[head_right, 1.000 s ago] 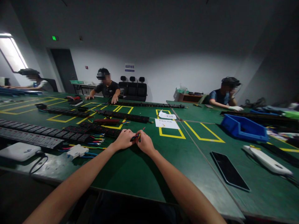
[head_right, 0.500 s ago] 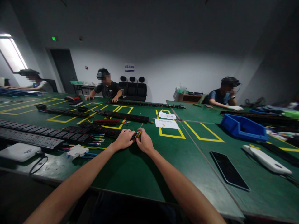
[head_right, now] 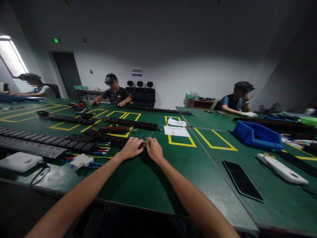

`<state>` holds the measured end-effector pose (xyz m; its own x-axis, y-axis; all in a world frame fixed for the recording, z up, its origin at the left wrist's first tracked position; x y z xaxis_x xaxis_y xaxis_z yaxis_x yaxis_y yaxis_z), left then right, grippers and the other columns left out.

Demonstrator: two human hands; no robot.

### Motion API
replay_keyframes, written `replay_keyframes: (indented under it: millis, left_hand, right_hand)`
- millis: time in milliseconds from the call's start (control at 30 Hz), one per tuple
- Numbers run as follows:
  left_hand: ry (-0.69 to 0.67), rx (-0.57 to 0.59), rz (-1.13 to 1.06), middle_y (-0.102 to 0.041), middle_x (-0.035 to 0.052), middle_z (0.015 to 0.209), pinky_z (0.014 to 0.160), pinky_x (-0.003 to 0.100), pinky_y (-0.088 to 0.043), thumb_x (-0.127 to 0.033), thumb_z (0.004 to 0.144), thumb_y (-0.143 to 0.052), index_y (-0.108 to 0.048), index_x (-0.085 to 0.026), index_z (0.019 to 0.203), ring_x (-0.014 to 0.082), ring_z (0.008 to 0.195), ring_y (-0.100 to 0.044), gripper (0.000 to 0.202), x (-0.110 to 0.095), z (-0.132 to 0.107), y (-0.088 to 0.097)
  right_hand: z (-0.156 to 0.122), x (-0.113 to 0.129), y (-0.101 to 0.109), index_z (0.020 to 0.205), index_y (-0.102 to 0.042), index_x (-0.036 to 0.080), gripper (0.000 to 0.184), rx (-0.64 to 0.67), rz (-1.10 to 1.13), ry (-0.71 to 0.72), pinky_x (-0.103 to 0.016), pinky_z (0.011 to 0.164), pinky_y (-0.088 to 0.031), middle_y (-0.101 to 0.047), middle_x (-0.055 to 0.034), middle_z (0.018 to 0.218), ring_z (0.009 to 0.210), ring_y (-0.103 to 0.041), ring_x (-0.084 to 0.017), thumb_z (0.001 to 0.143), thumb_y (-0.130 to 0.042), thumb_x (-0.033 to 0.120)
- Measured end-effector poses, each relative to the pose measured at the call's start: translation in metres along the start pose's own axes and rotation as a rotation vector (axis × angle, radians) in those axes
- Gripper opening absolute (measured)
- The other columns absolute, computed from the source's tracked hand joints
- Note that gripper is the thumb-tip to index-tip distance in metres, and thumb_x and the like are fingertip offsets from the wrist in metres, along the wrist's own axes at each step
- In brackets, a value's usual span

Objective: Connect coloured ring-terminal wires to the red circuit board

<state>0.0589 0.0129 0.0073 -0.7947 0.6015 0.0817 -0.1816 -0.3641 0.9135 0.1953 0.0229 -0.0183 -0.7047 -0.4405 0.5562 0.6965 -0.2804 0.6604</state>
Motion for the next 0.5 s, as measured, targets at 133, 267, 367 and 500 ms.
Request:
replay_keyframes:
  millis: [133,267,367,500]
  left_hand:
    - [-0.005,-0.011,0.018,-0.068,0.0071,0.093,0.09,0.039,-0.039,-0.027,0.09,-0.057,-0.059,-0.019,0.095,0.0261,0.094,-0.062,0.009,-0.003,0.001,0.001]
    - [-0.014,-0.027,0.013,-0.069,0.007,0.096,0.088,0.039,-0.039,-0.029,0.092,-0.057,-0.059,-0.019,0.094,0.0259,0.094,-0.062,0.01,-0.004,0.001,0.004]
    - [-0.013,-0.033,0.0,-0.068,0.0071,0.096,0.086,0.039,-0.04,-0.031,0.093,-0.056,-0.059,-0.019,0.093,0.0256,0.093,-0.062,0.012,-0.004,0.0,0.006]
    - [0.019,-0.059,-0.028,-0.068,0.0069,0.094,0.085,0.037,-0.041,-0.029,0.091,-0.059,-0.058,-0.019,0.1,0.0253,0.091,-0.062,0.014,-0.003,0.0,0.009]
  right_hand:
    - [-0.003,0.006,0.003,0.123,-0.06,0.025,0.029,0.078,-0.145,-0.086,-0.029,0.077,-0.046,-0.064,-0.0075,0.115,0.095,-0.066,-0.021,0.1,-0.044,0.03]
    - [-0.005,0.011,0.004,0.123,-0.058,0.025,0.028,0.113,-0.231,-0.101,-0.029,0.074,-0.044,-0.063,-0.0076,0.119,0.094,-0.066,-0.02,0.102,-0.042,0.035]
    - [-0.006,0.013,0.004,0.121,-0.057,0.025,0.026,0.12,-0.243,-0.086,-0.028,0.073,-0.043,-0.063,-0.0068,0.12,0.093,-0.066,-0.02,0.102,-0.043,0.035]
    - [-0.006,0.014,0.006,0.117,-0.058,0.025,0.025,0.096,-0.251,-0.089,-0.028,0.07,-0.042,-0.065,-0.0061,0.116,0.092,-0.066,-0.02,0.102,-0.044,0.037]
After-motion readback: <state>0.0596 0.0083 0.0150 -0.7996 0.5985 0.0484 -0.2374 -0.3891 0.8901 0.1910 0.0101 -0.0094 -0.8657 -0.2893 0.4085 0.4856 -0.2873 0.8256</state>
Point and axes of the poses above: each hand's wrist, its own z-axis towards the middle knuckle, its own y-axis out of the back of the hand, x = y × z, the point moved 6 cm from there along z, towards the middle knuckle
